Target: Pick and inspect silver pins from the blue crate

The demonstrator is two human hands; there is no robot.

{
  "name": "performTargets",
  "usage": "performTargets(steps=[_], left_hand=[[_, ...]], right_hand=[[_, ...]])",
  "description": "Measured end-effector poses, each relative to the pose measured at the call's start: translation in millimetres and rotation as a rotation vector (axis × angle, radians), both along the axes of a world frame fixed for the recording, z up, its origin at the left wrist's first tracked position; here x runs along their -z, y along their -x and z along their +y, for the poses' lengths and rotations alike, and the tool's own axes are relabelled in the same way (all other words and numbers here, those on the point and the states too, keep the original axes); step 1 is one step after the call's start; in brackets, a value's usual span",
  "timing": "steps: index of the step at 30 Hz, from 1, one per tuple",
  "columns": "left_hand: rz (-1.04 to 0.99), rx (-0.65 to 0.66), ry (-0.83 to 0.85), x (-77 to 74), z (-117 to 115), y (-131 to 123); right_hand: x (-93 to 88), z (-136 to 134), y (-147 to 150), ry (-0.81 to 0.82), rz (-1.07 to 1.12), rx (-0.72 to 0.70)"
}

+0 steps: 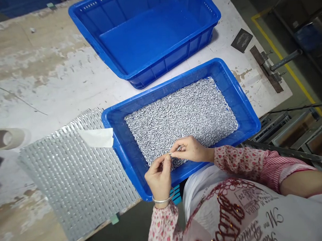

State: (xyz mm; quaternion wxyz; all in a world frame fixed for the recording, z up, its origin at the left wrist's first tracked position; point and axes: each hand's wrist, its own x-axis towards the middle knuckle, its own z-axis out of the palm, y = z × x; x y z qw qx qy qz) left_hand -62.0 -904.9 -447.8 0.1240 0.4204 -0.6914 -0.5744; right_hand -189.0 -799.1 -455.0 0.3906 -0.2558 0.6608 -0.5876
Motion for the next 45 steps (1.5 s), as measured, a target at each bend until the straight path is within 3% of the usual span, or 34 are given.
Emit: performTargets(steps=[3, 6, 14, 18, 26, 36, 45], left_hand=[[0.002, 0.010, 0.004, -0.2, 0, 1], [-0.001, 0.020, 0.021, 0.1, 0, 3], [-0.001, -0.042, 0.003, 3.2, 4, 7], [0.003, -0.062, -0.055, 1.2, 6, 9], [0.016, -0.073, -0.062, 0.5, 9, 10], [-0.002, -0.137, 0.088, 8.1, 16, 8], [-0.002, -0.116, -0.057, 4.3, 12, 6]], right_hand=[[-2.5, 0, 1, -0.008, 0.121, -0.009], [-0.7, 1, -1, -0.029, 0.088, 0.004], [6.4, -2, -7, -0.037, -0.417, 0.057], [5.2, -1, -4, -0.021, -0.382, 0.078], [-0.5, 1, -5, -0.038, -0.070, 0.086], [2.6, 2, -17, -0.048, -0.355, 0.140], [2.0, -2, -12, -0.068, -0.505, 0.134]])
